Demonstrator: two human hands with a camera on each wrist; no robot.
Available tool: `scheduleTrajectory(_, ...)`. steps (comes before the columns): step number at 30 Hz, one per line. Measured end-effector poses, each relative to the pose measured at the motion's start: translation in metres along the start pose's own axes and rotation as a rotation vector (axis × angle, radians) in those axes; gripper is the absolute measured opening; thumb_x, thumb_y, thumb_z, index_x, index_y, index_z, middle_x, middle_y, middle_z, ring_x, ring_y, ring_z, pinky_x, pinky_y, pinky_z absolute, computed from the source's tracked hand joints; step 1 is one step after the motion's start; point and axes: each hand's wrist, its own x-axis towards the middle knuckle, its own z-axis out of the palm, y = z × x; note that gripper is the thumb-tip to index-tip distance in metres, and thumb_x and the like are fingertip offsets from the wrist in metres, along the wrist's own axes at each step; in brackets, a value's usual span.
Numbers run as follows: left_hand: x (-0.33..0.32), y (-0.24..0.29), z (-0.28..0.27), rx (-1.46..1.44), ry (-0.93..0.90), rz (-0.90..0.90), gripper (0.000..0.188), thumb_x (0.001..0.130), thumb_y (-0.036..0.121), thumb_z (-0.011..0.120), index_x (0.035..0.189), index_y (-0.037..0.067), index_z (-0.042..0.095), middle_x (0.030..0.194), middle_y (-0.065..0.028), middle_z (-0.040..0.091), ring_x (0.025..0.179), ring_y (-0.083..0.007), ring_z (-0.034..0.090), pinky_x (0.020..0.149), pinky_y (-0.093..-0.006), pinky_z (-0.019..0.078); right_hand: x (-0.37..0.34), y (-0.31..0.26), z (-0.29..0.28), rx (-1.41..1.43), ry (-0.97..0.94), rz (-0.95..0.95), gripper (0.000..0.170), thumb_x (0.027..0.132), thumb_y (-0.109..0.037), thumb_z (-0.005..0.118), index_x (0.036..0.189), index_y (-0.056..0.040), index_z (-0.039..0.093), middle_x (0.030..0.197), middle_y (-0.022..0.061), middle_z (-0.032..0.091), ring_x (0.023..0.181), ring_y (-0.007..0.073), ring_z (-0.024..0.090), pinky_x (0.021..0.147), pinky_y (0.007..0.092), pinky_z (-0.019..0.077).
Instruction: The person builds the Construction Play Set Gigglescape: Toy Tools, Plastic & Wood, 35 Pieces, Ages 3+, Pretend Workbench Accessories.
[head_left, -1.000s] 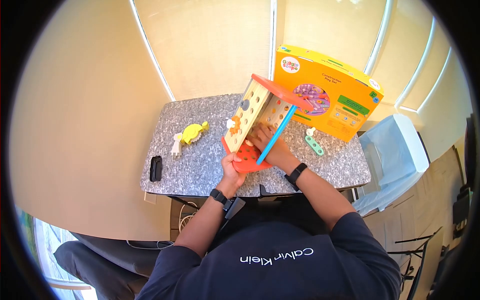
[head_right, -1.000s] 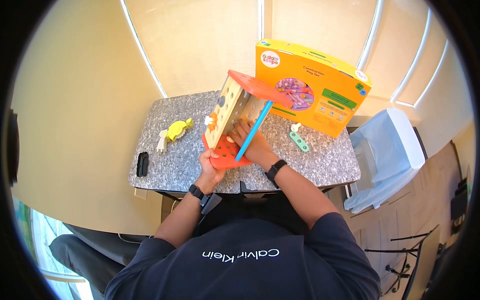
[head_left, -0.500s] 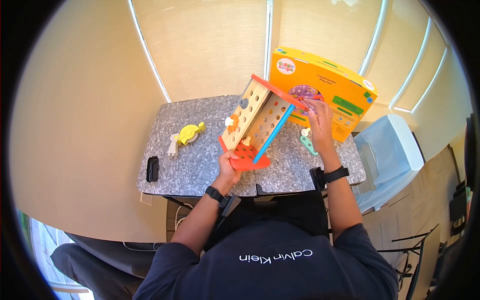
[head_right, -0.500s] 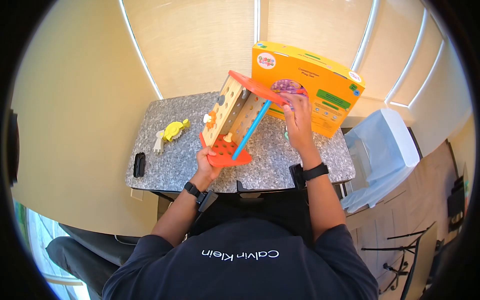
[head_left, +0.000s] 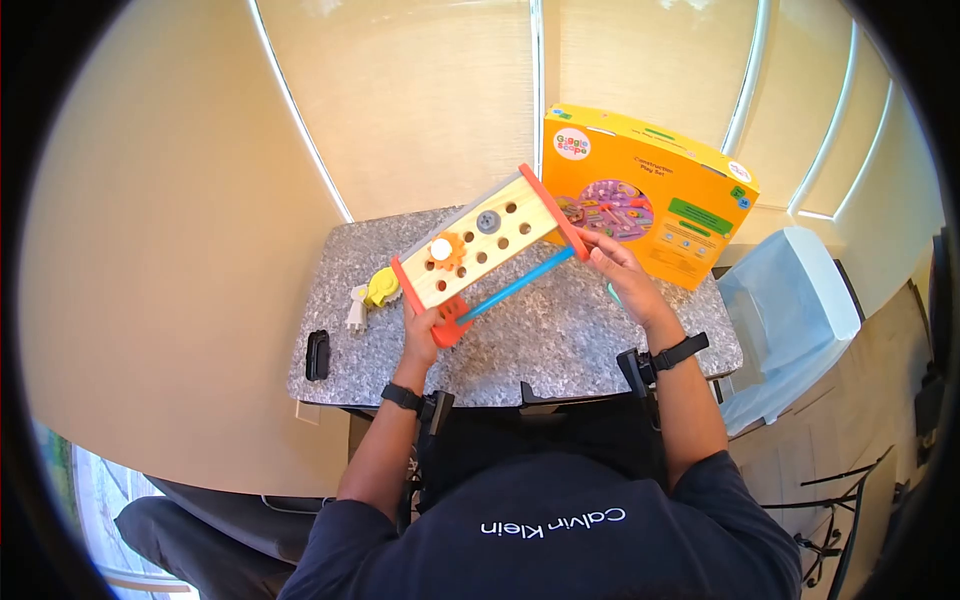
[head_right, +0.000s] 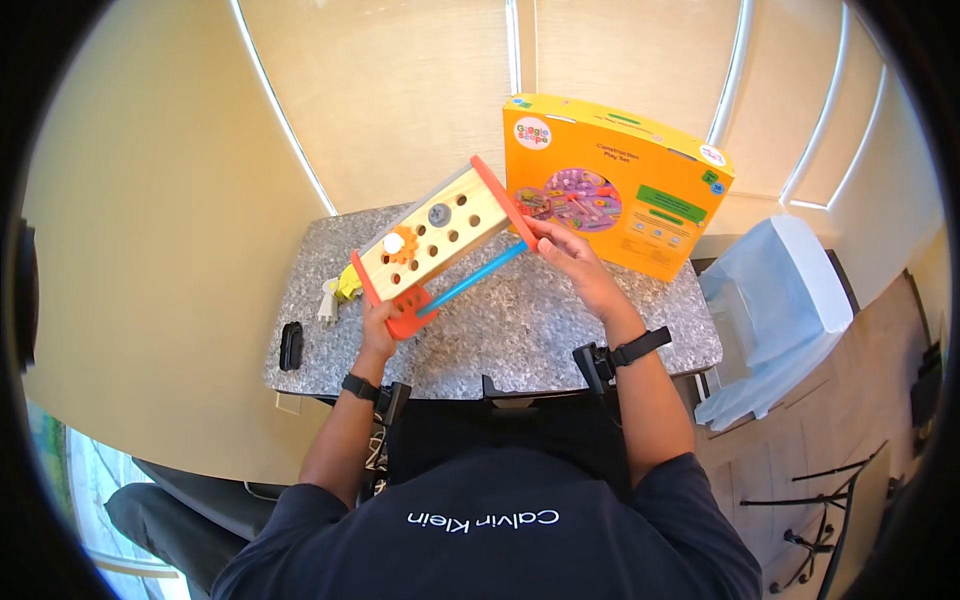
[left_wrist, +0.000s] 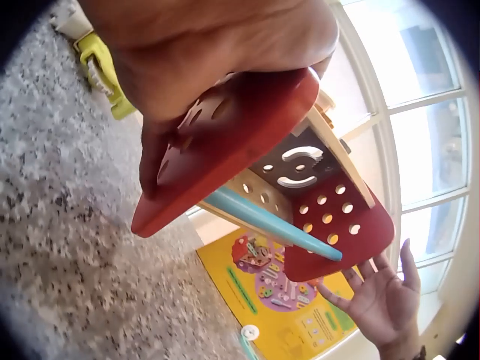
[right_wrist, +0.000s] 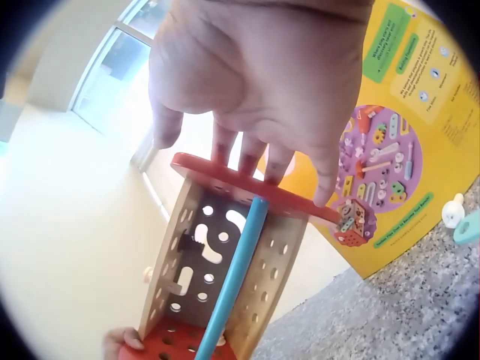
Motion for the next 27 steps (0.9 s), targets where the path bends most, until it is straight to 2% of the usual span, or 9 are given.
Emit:
scheduleTrajectory(3, -0.009, 0.004, 0.006, 0.239, 0.018, 0.094, 0.079, 0.069, 0.004, 0.048, 0.147, 0.001, 0.037, 0.128, -0.0111, 0.056, 0.113, -0.0225, 0.059, 0.092, -0.034, 0.0529, 0.001, 0.013, -0.003, 0.112, -0.047, 0.072, 0.06, 0.102, -0.034, 0.065, 0.151, -0.004, 0.049, 0.146, 0.0027, 0.055, 0.135, 0.0132, 0.05, 0.115, 0.0307, 0.0353)
scheduleTrajectory(6, -0.008, -0.007, 0.0, 0.309, 0.102, 0.087, 0.086, 0.066, 0.007, 0.053, 0.15, -0.001, 0.035, 0.133, -0.0143, 0.045, 0.116, -0.026, 0.053, 0.102, -0.0351, 0.0467, 0.0, 0.032, -0.007, 0.187, -0.083, 0.072, 0.062, 0.1, -0.02, 0.068, 0.155, -0.0047, 0.044, 0.148, 0.0017, 0.054, 0.135, 0.0122, 0.051, 0.114, 0.028, 0.0364)
scheduleTrajectory(8, -0.007, -0.011, -0.004, 0.453, 0.079, 0.194, 0.089, 0.065, 0.008, 0.054, 0.152, -0.002, 0.032, 0.138, -0.0176, 0.039, 0.131, -0.0307, 0.042, 0.114, -0.04, 0.0366, -0.002, 0.043, -0.007, 0.221, -0.096, 0.059, 0.065, 0.099, -0.012, 0.068, 0.157, -0.0047, 0.04, 0.149, 0.002, 0.053, 0.136, 0.0119, 0.05, 0.114, 0.027, 0.037)
scheduleTrajectory(9, -0.008, -0.011, -0.002, 0.451, 0.081, 0.191, 0.089, 0.065, 0.008, 0.054, 0.152, -0.002, 0.032, 0.138, -0.0176, 0.039, 0.131, -0.0307, 0.042, 0.114, -0.04, 0.0366, -0.003, 0.048, -0.005, 0.195, -0.087, 0.056, 0.066, 0.098, -0.004, 0.065, 0.158, -0.005, 0.038, 0.152, 0.003, 0.051, 0.136, 0.0125, 0.05, 0.113, 0.027, 0.0385)
scheduleTrajectory(11, -0.011, -0.006, 0.005, 0.692, 0.105, 0.408, 0.084, 0.067, 0.009, 0.054, 0.149, -0.001, 0.037, 0.132, -0.015, 0.044, 0.129, -0.0284, 0.044, 0.114, -0.0394, 0.0337, -0.005, 0.052, -0.001, 0.172, -0.076, 0.055, 0.068, 0.097, 0.004, 0.061, 0.159, -0.0053, 0.036, 0.154, 0.0041, 0.049, 0.136, 0.0132, 0.051, 0.112, 0.027, 0.04)
scheduleTrajectory(16, -0.011, 0.003, 0.005, 0.835, 0.011, 0.388, 0.088, 0.066, 0.011, 0.055, 0.15, -0.002, 0.034, 0.144, -0.0212, 0.036, 0.139, -0.0383, 0.031, 0.122, -0.0474, 0.0205, -0.01, 0.058, 0.005, 0.067, 0.007, 0.046, 0.077, 0.092, 0.019, 0.05, 0.162, -0.0064, 0.03, 0.161, 0.0092, 0.041, 0.134, 0.0185, 0.055, 0.108, 0.0304, 0.046)
scheduleTrajectory(17, -0.011, 0.005, 0.006, 0.865, -0.01, 0.376, 0.089, 0.065, 0.01, 0.056, 0.15, -0.003, 0.032, 0.15, -0.024, 0.033, 0.143, -0.0428, 0.027, 0.123, -0.0503, 0.0181, -0.01, 0.06, 0.003, 0.068, 0.005, 0.048, 0.077, 0.092, 0.019, 0.05, 0.162, -0.0064, 0.03, 0.161, 0.0092, 0.041, 0.134, 0.0185, 0.055, 0.108, 0.0304, 0.046)
scheduleTrajectory(21, -0.017, 0.007, 0.013, 0.88, -0.011, 0.386, 0.09, 0.064, 0.01, 0.056, 0.15, -0.002, 0.031, 0.151, -0.0238, 0.033, 0.144, -0.0429, 0.024, 0.124, -0.0508, 0.0165, -0.008, 0.065, 0.001, 0.074, 0.026, 0.063, 0.07, 0.097, 0.009, 0.058, 0.16, -0.0054, 0.034, 0.154, 0.0096, 0.05, 0.129, 0.0164, 0.057, 0.107, 0.0315, 0.0468)
scheduleTrajectory(27, -0.025, 0.007, 0.009, 0.969, -0.108, 0.365, 0.098, 0.065, 0.011, 0.059, 0.155, -0.002, 0.022, 0.16, -0.0246, 0.02, 0.148, -0.0456, 0.015, 0.125, -0.0533, 0.011, -0.008, 0.071, -0.002, 0.003, 0.099, 0.103, 0.059, 0.101, -0.005, 0.064, 0.156, -0.0027, 0.041, 0.14, 0.0093, 0.061, 0.124, 0.0142, 0.058, 0.106, 0.032, 0.0472)
